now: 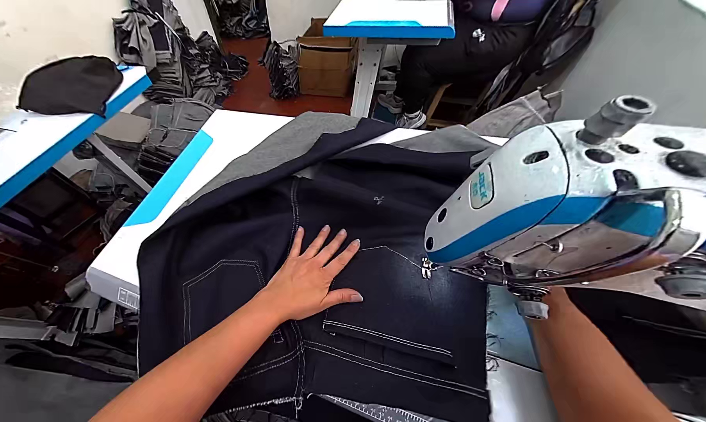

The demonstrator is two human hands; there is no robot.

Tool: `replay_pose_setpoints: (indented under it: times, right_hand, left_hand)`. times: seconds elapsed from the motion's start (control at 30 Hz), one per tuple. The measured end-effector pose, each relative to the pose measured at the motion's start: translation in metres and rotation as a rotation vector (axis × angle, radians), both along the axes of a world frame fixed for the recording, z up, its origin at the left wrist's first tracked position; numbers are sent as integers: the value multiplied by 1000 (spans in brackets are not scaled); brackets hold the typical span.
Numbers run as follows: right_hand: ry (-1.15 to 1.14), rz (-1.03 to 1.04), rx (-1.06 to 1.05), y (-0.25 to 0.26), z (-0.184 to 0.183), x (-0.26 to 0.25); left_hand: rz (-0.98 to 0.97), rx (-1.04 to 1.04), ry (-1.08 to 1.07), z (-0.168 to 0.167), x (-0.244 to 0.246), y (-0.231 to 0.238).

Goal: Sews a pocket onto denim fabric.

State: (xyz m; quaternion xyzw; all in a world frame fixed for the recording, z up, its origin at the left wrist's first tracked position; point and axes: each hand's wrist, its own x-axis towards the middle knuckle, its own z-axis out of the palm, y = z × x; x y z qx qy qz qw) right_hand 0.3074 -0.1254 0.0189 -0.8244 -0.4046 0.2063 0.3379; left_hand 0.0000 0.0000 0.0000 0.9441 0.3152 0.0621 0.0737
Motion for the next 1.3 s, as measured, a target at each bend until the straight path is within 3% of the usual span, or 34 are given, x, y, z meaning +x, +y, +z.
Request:
replay_pose_setpoints:
  times: [0.1, 0.23, 0.3, 0.4, 0.53, 0.6, 0.67, 0.8, 0.87, 1.07, 1.3]
  right_hand:
    - [-194, 63, 17, 13, 16, -5]
    - [-579, 282, 292, -16, 6, 3]
    - [-578, 440, 370, -45, -8, -13]
    - [-470, 674, 504, -77, -34, -43]
    - [-472, 676, 554, -76, -37, -41]
    - [-516, 672, 577, -63, -31, -34]
    - [-533, 736, 602, -41, -27, -26]
    - [-419, 944, 577, -4, -21, -16]
    - [-301, 991, 550, 5, -16, -16]
    - [228, 844, 450, 11, -24, -32]
    - [283, 796, 484, 12, -29, -34]
  left_hand:
    - [-28, -63, 17, 5, 0, 10]
    - [166, 20, -31, 7, -16, 15]
    - [279, 3, 2, -3, -27, 23]
    - [275, -63, 25, -2, -30, 29]
    - [295, 0, -71, 39, -9, -9]
    - [128, 230, -228, 41, 18, -58]
    - [-83, 356, -342, 22, 50, -100]
    - [-222, 447, -458, -4, 77, -116]
    - [-170, 367, -570, 4, 72, -108]
    - [136, -370, -833, 25, 55, -69]
    - [99, -603, -804, 27, 52, -62]
